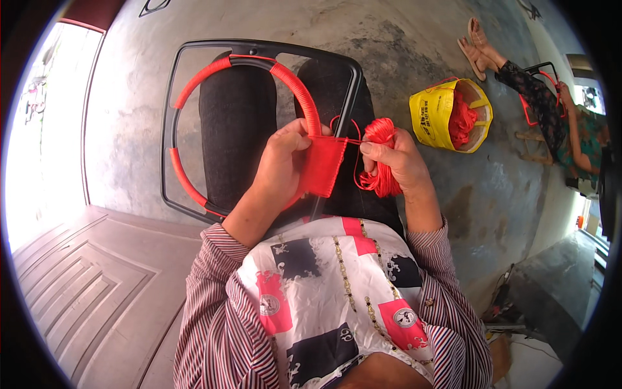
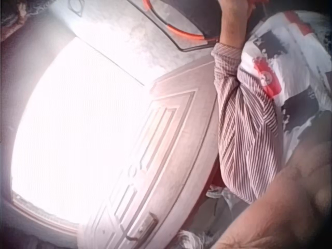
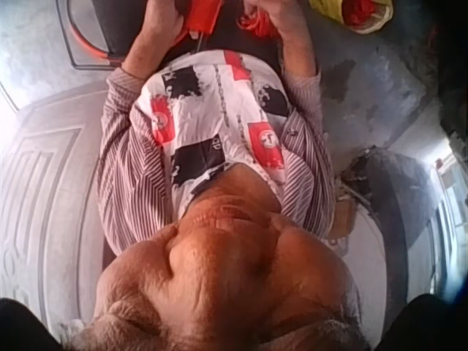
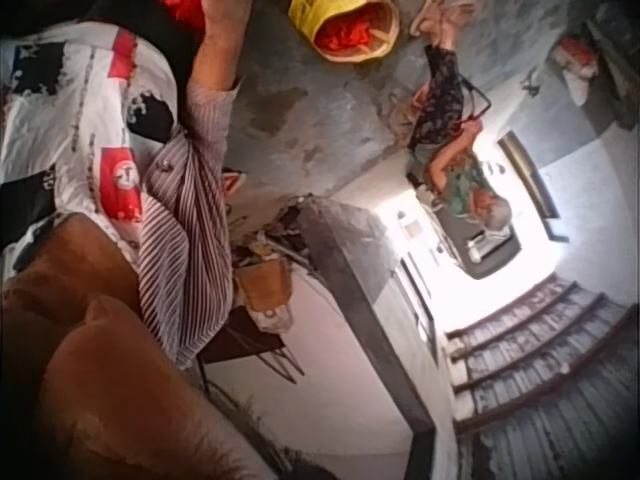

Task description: The recorder is wrapping a red cord or ribbon around a black and red circular frame, likely a component for furniture manufacturing.

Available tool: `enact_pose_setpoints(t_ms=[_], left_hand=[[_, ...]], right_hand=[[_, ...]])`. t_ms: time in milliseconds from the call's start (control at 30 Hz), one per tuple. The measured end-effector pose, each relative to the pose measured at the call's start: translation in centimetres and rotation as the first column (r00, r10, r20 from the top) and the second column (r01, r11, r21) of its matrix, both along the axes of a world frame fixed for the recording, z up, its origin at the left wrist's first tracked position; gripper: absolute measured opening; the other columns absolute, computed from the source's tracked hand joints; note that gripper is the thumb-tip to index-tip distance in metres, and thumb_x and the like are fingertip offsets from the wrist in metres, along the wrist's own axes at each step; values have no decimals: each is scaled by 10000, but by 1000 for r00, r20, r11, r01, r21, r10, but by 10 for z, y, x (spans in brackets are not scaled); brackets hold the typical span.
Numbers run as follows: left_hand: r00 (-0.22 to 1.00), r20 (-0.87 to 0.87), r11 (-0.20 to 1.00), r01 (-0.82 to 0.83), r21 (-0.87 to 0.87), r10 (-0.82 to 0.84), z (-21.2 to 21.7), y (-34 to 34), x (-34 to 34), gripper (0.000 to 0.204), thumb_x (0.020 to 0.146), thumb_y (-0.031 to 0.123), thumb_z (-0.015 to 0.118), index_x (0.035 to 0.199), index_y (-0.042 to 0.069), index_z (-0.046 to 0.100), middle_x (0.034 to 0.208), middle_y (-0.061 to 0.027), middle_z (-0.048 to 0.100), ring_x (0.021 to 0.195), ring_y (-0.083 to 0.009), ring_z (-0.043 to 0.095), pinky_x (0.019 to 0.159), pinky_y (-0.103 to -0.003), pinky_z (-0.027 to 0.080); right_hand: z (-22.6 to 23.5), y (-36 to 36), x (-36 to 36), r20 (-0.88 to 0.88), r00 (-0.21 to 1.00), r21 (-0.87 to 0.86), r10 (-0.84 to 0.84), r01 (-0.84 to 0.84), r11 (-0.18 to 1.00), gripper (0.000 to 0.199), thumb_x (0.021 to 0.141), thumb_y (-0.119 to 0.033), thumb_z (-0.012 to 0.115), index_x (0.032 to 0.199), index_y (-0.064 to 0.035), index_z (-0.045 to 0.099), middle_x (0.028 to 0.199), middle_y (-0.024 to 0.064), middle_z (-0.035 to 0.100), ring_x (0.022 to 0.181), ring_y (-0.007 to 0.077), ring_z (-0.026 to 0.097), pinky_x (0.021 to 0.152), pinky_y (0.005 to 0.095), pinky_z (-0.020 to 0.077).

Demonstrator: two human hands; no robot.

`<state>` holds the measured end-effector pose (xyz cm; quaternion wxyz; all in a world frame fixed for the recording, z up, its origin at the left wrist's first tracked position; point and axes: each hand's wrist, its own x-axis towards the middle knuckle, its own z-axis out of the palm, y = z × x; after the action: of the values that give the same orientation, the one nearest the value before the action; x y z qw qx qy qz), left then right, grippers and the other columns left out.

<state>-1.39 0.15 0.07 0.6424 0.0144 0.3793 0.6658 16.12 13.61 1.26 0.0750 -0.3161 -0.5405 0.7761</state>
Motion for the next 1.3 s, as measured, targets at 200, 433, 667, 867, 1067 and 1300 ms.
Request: enact_pose_setpoints(t_ms=[200,433,667,867,1067,1300], left_hand=[[998,61,1000,-7,-1,7,0,0,-3,268,842,85,393,1027,-16,559,956,-138,616,859,-221,619,801,-342,518],[999,16,999,-41,-25,42,-5,1,-2,272,813,98,410,998,-19,572,934,-170,642,849,-290,662,833,-418,549],[999,-27,999,-43,-15,42,-1,4,-1,246,804,66,388,960,-4,565,891,-127,610,768,-197,605,719,-323,521],[989,-146,998,-21,-51,14,0,8,-2,253,746,83,426,916,-21,582,869,-121,624,761,-202,635,727,-327,546],[993,-116,996,-25,-88,14,1,6,-2,258,734,69,429,914,-21,591,872,-110,621,781,-182,621,742,-307,535],[997,-75,999,-20,-43,17,5,7,3,230,742,48,431,906,-16,578,856,-117,602,749,-193,600,705,-315,524]], right_hand=[[-5,-8,0,-8,997,30,-79,79,996,167,835,-157,677,757,-38,589,597,51,584,536,119,549,528,253,425],[-3,-9,-1,-13,997,24,-72,72,997,178,844,-169,683,749,-49,593,612,36,586,548,101,545,531,246,428],[-3,-10,-2,8,998,63,-65,64,996,185,842,-180,683,763,-40,591,612,48,593,548,109,552,534,249,430],[-3,-10,-1,-46,994,43,-94,96,994,176,836,-174,692,785,-38,593,613,49,592,548,111,558,529,247,431],[-3,-17,7,-57,974,-5,-221,221,975,156,855,-124,679,745,-49,597,600,29,578,552,93,548,539,240,440],[-7,-33,25,-104,969,18,-225,228,973,146,837,-59,683,717,-53,599,588,11,565,545,78,531,521,242,423]])
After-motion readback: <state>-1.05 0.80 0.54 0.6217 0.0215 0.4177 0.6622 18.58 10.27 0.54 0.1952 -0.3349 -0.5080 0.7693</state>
